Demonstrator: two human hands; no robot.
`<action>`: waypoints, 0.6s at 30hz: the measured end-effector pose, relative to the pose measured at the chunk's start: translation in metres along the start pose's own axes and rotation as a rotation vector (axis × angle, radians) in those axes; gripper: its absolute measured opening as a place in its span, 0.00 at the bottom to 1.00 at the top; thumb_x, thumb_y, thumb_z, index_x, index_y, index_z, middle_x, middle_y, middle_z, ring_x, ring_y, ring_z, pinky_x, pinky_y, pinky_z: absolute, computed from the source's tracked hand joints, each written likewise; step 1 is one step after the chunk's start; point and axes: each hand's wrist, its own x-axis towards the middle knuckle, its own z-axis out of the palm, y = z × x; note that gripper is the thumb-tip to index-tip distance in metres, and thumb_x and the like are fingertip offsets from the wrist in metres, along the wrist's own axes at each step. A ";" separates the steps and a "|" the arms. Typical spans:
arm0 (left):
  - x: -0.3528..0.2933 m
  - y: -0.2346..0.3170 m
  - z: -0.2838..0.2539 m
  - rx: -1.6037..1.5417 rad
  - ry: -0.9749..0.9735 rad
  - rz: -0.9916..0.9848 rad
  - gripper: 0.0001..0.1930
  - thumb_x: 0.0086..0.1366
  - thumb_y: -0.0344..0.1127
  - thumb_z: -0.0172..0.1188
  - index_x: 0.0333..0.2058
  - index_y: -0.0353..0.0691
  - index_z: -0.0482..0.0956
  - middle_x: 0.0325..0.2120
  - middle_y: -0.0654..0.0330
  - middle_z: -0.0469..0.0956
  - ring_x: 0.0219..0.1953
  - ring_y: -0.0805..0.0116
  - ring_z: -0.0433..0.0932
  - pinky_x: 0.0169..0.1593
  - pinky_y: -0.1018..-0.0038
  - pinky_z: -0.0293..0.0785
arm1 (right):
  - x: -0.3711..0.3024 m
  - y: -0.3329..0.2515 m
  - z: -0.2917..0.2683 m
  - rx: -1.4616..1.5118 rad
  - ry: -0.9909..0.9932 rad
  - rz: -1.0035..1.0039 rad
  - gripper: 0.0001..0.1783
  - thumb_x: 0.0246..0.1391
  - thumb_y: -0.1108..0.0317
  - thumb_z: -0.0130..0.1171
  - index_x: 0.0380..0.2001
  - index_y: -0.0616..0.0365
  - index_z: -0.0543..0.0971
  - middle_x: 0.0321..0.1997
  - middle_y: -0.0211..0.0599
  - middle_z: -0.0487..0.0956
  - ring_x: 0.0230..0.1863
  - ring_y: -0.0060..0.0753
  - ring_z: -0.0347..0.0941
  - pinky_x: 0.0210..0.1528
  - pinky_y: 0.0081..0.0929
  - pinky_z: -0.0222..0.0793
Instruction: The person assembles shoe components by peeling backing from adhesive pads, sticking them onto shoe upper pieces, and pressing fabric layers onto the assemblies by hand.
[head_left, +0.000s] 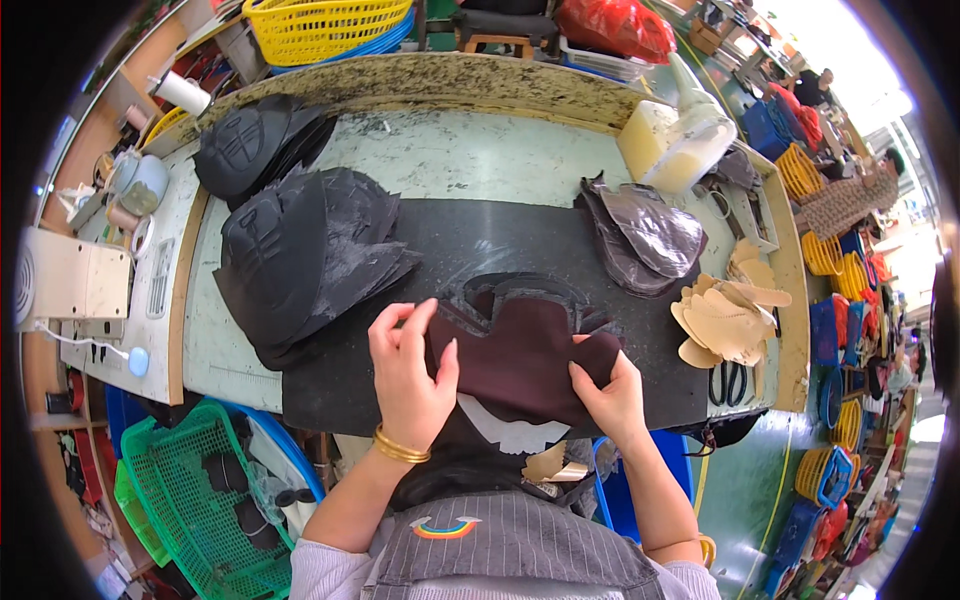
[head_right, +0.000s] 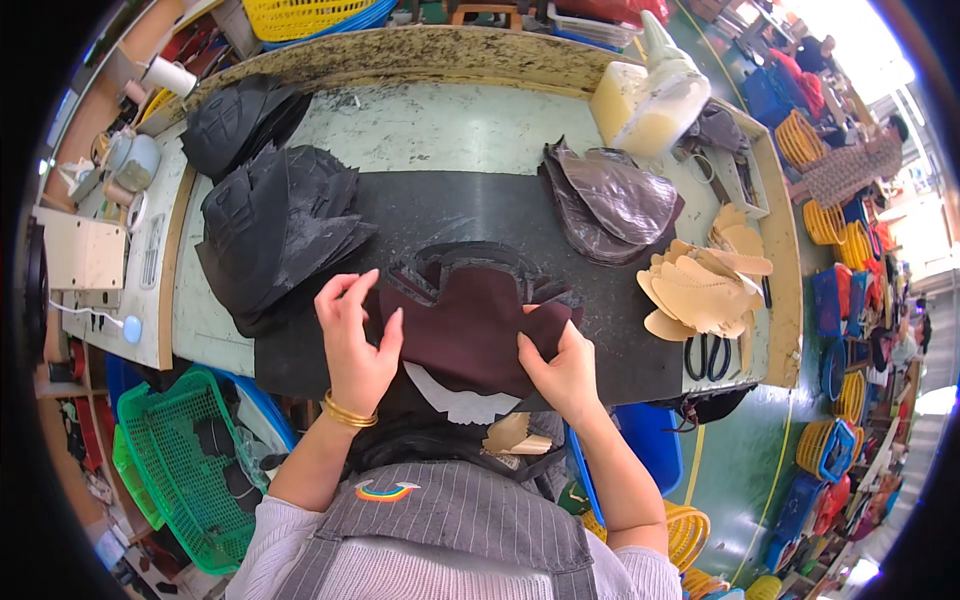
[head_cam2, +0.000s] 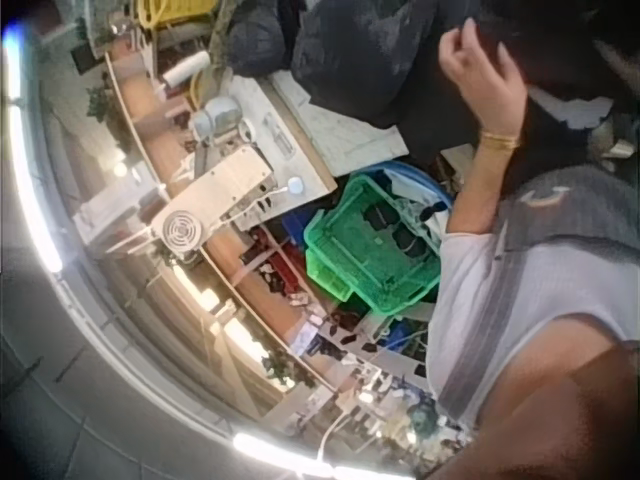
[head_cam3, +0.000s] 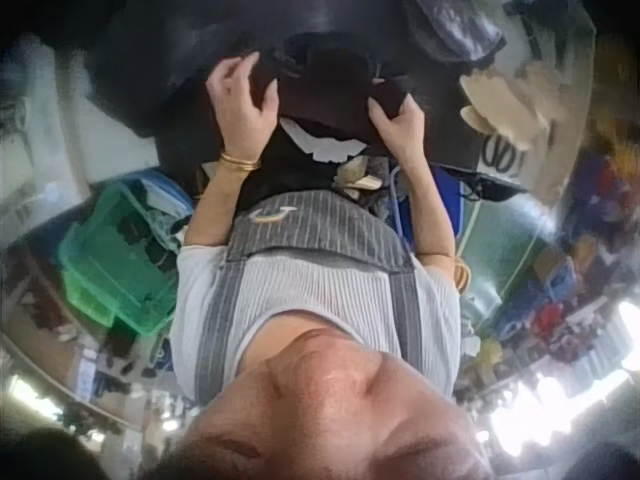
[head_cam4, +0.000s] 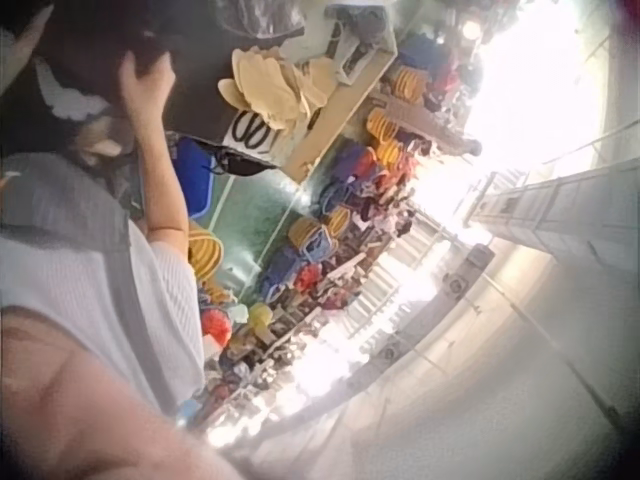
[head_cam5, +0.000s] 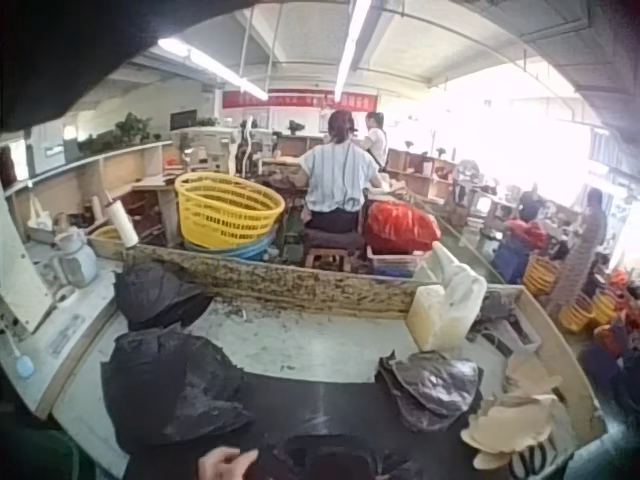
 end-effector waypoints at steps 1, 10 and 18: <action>0.003 0.002 -0.001 -0.009 -0.005 0.010 0.17 0.48 0.24 0.63 0.39 0.38 0.77 0.32 0.61 0.73 0.36 0.65 0.69 0.37 0.74 0.68 | 0.001 -0.002 0.000 0.000 0.014 -0.002 0.15 0.50 0.77 0.56 0.44 0.63 0.73 0.37 0.28 0.77 0.39 0.15 0.70 0.43 0.17 0.67; 0.002 0.002 -0.001 0.003 -0.774 0.518 0.22 0.50 0.48 0.64 0.43 0.44 0.78 0.50 0.61 0.71 0.44 0.58 0.66 0.49 0.67 0.65 | -0.005 0.008 -0.023 0.090 0.185 0.133 0.07 0.55 0.72 0.54 0.31 0.61 0.67 0.15 0.28 0.71 0.11 0.14 0.66 0.12 0.15 0.59; -0.005 0.007 -0.005 0.046 -0.775 0.549 0.26 0.47 0.51 0.65 0.43 0.44 0.78 0.50 0.59 0.71 0.47 0.57 0.66 0.51 0.66 0.65 | -0.002 0.015 -0.026 -0.091 0.192 -0.004 0.07 0.53 0.73 0.56 0.30 0.61 0.68 0.13 0.32 0.70 0.11 0.21 0.66 0.13 0.20 0.60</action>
